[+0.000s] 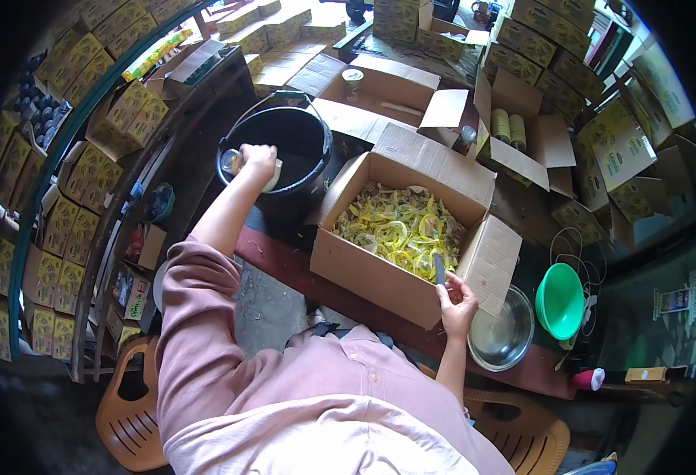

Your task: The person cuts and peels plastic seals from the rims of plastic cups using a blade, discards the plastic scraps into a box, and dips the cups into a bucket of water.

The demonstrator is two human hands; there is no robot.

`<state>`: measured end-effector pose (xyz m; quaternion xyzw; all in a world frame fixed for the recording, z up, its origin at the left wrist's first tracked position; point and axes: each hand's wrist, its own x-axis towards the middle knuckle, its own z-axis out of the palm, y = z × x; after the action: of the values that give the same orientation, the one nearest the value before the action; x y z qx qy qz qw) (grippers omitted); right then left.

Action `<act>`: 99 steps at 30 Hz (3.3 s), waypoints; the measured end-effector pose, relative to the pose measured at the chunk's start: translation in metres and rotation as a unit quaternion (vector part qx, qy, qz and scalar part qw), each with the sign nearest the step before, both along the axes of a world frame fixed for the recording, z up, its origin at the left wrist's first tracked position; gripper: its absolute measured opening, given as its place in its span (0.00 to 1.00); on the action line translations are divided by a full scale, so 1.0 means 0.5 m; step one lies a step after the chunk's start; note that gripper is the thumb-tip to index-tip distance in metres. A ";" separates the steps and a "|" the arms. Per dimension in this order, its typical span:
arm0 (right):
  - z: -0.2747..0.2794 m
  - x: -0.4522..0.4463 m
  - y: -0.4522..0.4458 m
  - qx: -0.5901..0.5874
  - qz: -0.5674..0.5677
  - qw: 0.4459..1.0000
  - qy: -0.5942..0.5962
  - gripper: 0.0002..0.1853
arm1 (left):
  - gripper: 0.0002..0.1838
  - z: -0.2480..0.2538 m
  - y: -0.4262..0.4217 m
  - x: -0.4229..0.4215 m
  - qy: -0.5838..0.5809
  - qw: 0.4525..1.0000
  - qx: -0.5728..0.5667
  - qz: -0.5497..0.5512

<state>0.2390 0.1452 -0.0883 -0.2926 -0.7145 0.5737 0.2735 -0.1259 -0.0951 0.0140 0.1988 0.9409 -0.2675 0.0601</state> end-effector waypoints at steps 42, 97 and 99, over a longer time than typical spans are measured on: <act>0.044 -0.076 0.008 -0.085 0.010 0.995 0.053 0.13 | 0.27 0.025 -0.019 -0.039 -0.206 0.969 -0.002 0.136; 0.018 -0.117 0.062 -0.355 -0.005 0.931 0.083 0.15 | 0.33 0.044 -0.128 -0.018 -0.181 0.921 0.344 -0.004; 0.022 -0.127 0.062 -0.380 -0.010 0.923 0.065 0.15 | 0.38 0.025 -0.136 -0.002 -0.127 0.868 0.477 -0.053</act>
<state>0.1756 0.1763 -0.0771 -0.3435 -0.4205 0.8173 0.1930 -0.1268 -0.1631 0.0265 0.2846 0.9263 0.2389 0.0623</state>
